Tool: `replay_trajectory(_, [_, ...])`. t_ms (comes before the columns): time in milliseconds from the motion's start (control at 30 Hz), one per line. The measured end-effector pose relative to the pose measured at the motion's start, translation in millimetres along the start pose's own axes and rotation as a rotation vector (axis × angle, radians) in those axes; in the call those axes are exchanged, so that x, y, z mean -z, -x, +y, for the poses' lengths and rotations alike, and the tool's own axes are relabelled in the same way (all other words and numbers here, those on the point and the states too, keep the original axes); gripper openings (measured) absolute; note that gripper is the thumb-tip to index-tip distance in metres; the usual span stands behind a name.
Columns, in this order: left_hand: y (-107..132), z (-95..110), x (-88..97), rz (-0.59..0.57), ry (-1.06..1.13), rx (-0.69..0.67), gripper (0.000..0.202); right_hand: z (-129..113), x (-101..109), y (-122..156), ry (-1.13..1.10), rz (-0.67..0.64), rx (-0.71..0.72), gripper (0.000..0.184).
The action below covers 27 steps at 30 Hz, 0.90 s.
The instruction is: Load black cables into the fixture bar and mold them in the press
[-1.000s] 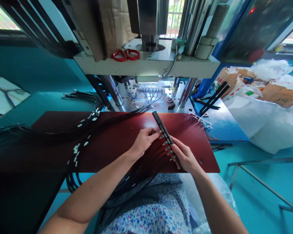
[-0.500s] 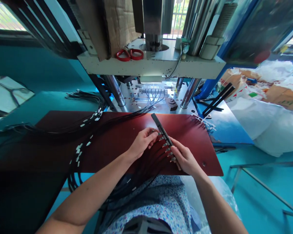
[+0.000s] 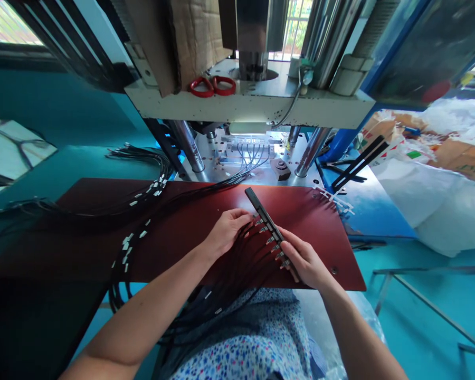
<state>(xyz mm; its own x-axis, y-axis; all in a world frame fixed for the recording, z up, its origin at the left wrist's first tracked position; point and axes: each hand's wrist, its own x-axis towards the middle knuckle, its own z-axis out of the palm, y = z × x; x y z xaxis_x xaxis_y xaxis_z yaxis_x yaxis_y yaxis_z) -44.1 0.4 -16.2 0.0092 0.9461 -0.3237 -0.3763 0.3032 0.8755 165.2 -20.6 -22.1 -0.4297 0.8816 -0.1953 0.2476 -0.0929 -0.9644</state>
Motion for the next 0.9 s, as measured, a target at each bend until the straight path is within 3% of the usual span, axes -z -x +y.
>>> replay_trajectory(433, [-2,5,-9.0,0.134,-0.235,-0.054,0.010,-8,-2,-3,0.098,-0.076,-0.020,0.054])
replay_trajectory(667, [-12,-2,-4.7,0.105,-0.317,-0.069,0.009,-11,-5,-6,0.203,-0.093,-0.063,0.053])
replay_trajectory(733, [-17,5,-0.4,0.006,-0.523,-0.111,0.012,-11,-6,-8,0.190,-0.074,-0.101,0.054])
replay_trajectory(800, [-23,16,6.8,-0.051,-0.846,-0.254,0.012,-13,-7,-11,0.214,-0.051,-0.131,0.055])
replay_trajectory(833, [-27,22,11.8,-0.027,-1.011,-0.358,0.012,-14,-8,-13,0.261,-0.041,-0.132,0.053])
replay_trajectory(900, [-35,33,24.1,0.128,-1.290,-0.568,0.015,-17,-11,-15,0.479,-0.021,-0.082,0.042])
